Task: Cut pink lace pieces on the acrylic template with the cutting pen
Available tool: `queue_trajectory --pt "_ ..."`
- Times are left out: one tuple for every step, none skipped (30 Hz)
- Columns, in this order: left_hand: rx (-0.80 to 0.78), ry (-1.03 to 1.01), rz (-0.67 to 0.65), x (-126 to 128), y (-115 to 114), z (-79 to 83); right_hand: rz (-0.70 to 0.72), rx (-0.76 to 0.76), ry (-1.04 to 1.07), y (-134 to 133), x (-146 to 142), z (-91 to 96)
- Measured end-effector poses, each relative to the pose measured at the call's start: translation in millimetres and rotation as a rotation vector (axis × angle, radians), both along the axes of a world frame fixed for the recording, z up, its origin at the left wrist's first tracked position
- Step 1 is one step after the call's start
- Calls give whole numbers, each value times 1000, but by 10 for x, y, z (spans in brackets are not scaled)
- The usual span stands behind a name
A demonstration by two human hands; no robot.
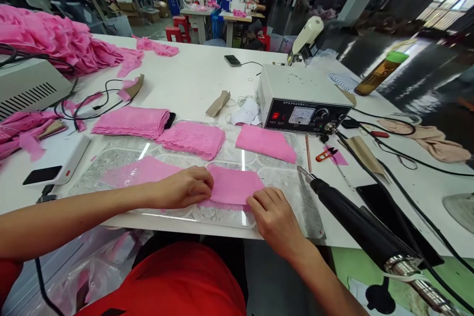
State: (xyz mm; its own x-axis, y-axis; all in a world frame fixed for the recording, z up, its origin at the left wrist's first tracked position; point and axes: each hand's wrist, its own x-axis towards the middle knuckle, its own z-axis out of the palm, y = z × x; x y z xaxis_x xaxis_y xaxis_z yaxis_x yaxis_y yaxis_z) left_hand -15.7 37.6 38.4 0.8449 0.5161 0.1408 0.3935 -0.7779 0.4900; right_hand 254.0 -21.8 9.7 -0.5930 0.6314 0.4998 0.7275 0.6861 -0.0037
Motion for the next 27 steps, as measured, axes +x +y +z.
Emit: queue_trajectory --pt "10 6 1 -5 -10 -8 2 -3 3 -2 7 -9" --pt "16 12 2 -10 -20 -14 4 -8 6 -3 15 -17" --pt "17 20 5 -15 -31 -17 7 -17 10 -6 24 -24" --pt "17 30 10 -20 -42 -18 9 -27 19 -12 35 -31" --pt "15 43 18 -25 -53 -21 8 -39 31 -21 48 -37" --pt "12 56 25 -28 -62 -24 6 -54 46 -31 61 -42" --pt "10 69 32 -30 -70 -29 3 -71 63 -41 76 -47" --pt "8 77 38 -31 -75 -36 0 -91 79 -51 91 -51" --pt "7 78 45 -30 -77 -45 -4 -112 93 -59 105 -54" --pt "7 75 52 -28 -78 -53 -7 -131 104 -66 118 -55" --pt "8 69 61 -24 -78 -60 -9 -147 111 -71 127 -54" --pt "8 62 69 -20 -78 -64 -11 -155 116 -76 133 -51" --pt "7 55 77 -16 -77 -64 -14 -157 119 -80 134 -45" --pt "4 47 84 -12 -76 -60 -17 -155 121 -85 130 -36" --pt "-2 37 90 -8 -76 -54 -21 -153 123 -89 124 -25" --pt "-11 27 94 -5 -75 -45 -24 -152 126 -92 115 -12" --pt "-22 14 98 -1 -75 -35 -28 -152 131 -96 106 1" --pt "-32 4 102 2 -76 -26 -31 -152 135 -100 97 14" --pt "-40 -2 105 6 -76 -17 -32 -154 140 -104 90 25" --pt "-47 -3 106 10 -78 -9 -34 -155 145 -108 85 33" --pt "-51 0 105 14 -80 -3 -34 -157 148 -112 82 37" --pt "-54 8 104 18 -82 3 -35 -159 151 -116 82 39" --pt "-57 18 106 20 -85 9 -35 -162 153 -118 84 38" --pt "-58 29 111 22 -89 14 -32 -165 154 -119 88 34" --pt "-57 43 117 21 -93 20 -30 -167 154 -119 93 29" --pt "-50 60 124 18 -99 25 -27 -169 153 -117 99 23" --pt "-36 78 128 15 -106 29 -25 -170 152 -116 105 17"
